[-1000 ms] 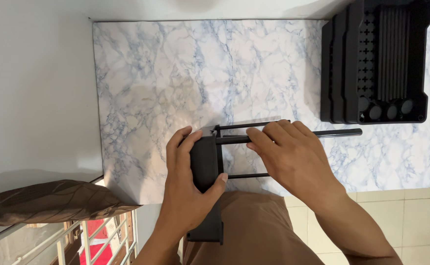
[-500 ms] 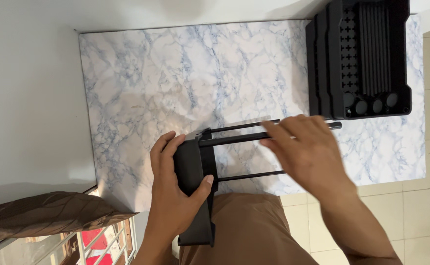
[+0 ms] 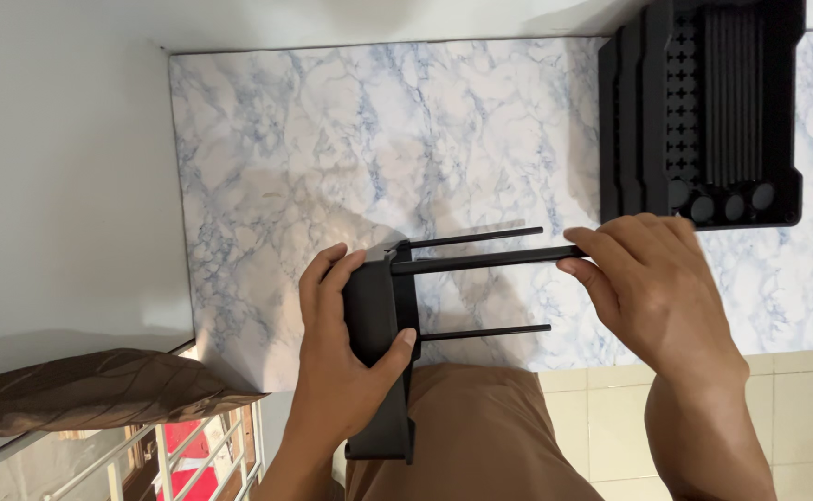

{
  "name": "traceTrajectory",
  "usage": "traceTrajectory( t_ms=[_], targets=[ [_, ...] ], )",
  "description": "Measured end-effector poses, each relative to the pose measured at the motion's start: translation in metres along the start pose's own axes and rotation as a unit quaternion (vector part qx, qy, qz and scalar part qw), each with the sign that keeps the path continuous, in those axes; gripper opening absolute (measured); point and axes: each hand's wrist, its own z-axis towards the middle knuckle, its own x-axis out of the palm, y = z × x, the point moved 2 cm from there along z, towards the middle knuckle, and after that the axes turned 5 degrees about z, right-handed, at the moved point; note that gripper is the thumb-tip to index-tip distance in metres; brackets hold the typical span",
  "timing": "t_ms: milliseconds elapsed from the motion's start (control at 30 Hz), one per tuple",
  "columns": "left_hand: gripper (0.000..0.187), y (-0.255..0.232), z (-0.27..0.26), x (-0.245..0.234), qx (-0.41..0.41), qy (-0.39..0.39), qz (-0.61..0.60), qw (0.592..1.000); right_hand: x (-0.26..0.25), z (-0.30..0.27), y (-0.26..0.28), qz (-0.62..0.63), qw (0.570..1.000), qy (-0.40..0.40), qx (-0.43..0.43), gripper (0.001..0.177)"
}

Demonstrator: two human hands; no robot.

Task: The person assembles a small black plastic stool by inserting four black rods into the base. They retrieve rods from a black tray, insert them one by one, and place the completed stool on the marble-patterned countertop.

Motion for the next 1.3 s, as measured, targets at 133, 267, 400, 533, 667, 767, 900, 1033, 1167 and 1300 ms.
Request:
traceTrajectory(
  t_ms=[133,267,400,533,667,767,900,1033,1167,1300],
  targets=[
    [0.082,-0.001,0.000,0.000,-0.021,0.009,-0.006,1.000,0.001,0.002,0.012,-0.038,0.999,-0.003,0.011,0.038],
    [0.083,-0.003,0.001,0.000,-0.009,0.006,0.003,1.000,0.016,0.018,0.031,0.007,0.999,0.011,-0.032,0.038],
    [0.084,-0.002,0.000,0.000,0.003,0.008,0.004,1.000,0.032,0.034,0.062,0.045,0.995,0.035,-0.077,0.034],
    [0.084,-0.001,0.000,0.001,-0.002,0.016,-0.008,1.000,0.040,0.051,0.080,0.085,0.988,0.057,-0.117,0.030],
    [0.086,0.002,-0.001,0.001,0.004,0.016,-0.017,1.000,0.045,0.060,0.089,0.086,0.985,0.087,-0.126,0.024],
    [0.097,0.002,-0.002,0.003,0.023,0.002,-0.018,1.000,0.045,0.060,0.089,0.077,0.984,0.100,-0.125,0.022],
    [0.104,0.005,-0.003,0.005,-0.030,0.026,-0.091,0.995,0.048,0.060,0.087,0.073,0.985,0.099,-0.125,0.019],
    [0.104,0.007,-0.003,0.004,-0.006,0.032,-0.058,0.998,0.055,0.059,0.085,0.065,0.985,0.095,-0.128,0.017],
    [0.106,0.007,-0.002,0.003,0.020,0.027,-0.019,0.999,0.056,0.057,0.086,0.070,0.986,0.079,-0.132,0.016],
    [0.108,0.007,-0.003,0.003,0.008,0.033,-0.017,0.999,0.057,0.056,0.086,0.077,0.986,0.068,-0.129,0.015]
  ],
)
